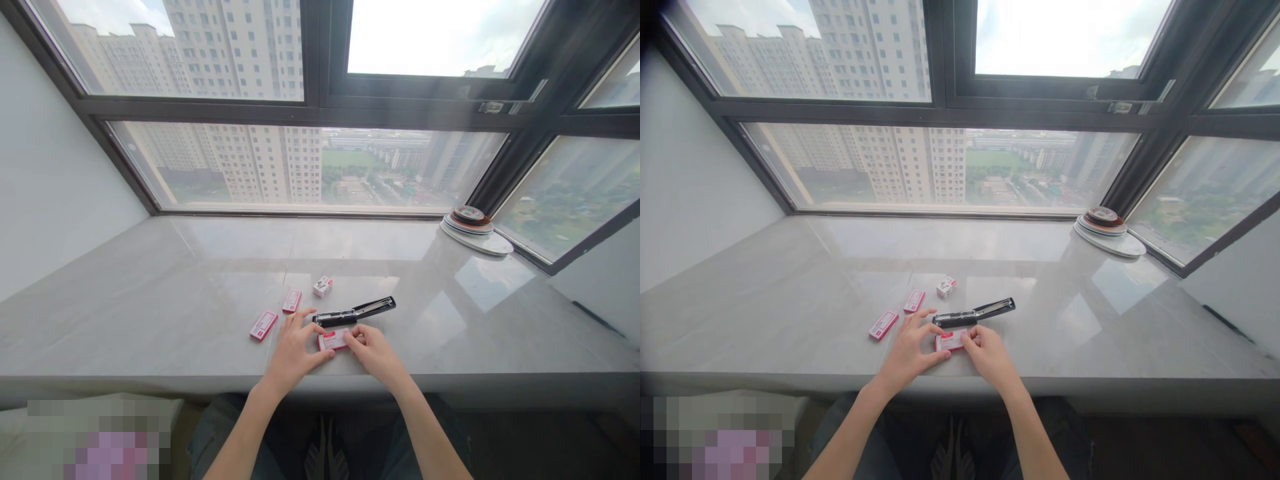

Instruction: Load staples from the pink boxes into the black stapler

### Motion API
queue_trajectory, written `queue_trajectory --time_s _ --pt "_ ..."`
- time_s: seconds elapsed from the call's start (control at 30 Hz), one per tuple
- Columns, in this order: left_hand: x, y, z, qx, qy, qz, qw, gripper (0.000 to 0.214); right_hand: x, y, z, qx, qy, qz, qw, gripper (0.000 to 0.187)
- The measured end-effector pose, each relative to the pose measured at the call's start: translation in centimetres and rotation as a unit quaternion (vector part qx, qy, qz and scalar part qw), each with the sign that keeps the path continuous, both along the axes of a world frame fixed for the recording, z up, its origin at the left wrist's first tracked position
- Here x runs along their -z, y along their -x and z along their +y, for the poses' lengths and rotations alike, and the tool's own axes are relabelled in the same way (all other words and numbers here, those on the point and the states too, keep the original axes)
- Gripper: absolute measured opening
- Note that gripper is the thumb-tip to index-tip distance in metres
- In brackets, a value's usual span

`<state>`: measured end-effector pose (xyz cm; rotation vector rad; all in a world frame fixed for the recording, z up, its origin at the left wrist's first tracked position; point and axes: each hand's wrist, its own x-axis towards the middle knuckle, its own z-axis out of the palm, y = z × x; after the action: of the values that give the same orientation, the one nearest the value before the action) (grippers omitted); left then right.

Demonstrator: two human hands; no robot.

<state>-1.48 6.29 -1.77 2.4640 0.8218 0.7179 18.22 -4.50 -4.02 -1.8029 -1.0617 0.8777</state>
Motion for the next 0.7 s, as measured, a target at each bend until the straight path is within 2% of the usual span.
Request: queue_trajectory --time_s 0.1,0.17,0.3,0.37,0.47,0.6,0.7 --pt "-0.1 0.8 0.4 0.012 0.003 0.0 1.0 0.027 -0.5 -1.7 -0.9 0.005 0.033 -0.007 0.999 0.039" --pt "-0.3 1.1 0.5 0.017 0.004 0.0 1.0 0.031 -1.4 -2.5 -1.6 0.019 0.042 -0.071 0.996 0.036" --pt "-0.3 0.9 0.2 0.014 -0.009 0.005 1.0 0.046 -3.8 -2.0 -1.5 0.068 -0.01 -0.218 0.974 0.027" --pt "-0.3 0.6 0.0 0.009 -0.016 0.01 1.0 0.046 -4.6 -0.8 -0.6 0.04 -0.035 -0.216 0.975 0.028" --pt "-0.4 0.4 -0.1 0.001 -0.017 0.012 1.0 0.041 -4.7 1.2 1.3 -0.017 -0.053 -0.183 0.982 0.026" --pt "-0.6 0.4 0.0 0.011 -0.009 0.012 1.0 0.038 -3.8 3.2 3.3 -0.012 -0.069 -0.156 0.985 0.023" --pt "-0.7 0.4 0.1 0.015 -0.005 0.008 1.0 0.039 -3.6 3.8 3.8 0.015 -0.063 -0.16 0.985 0.021"
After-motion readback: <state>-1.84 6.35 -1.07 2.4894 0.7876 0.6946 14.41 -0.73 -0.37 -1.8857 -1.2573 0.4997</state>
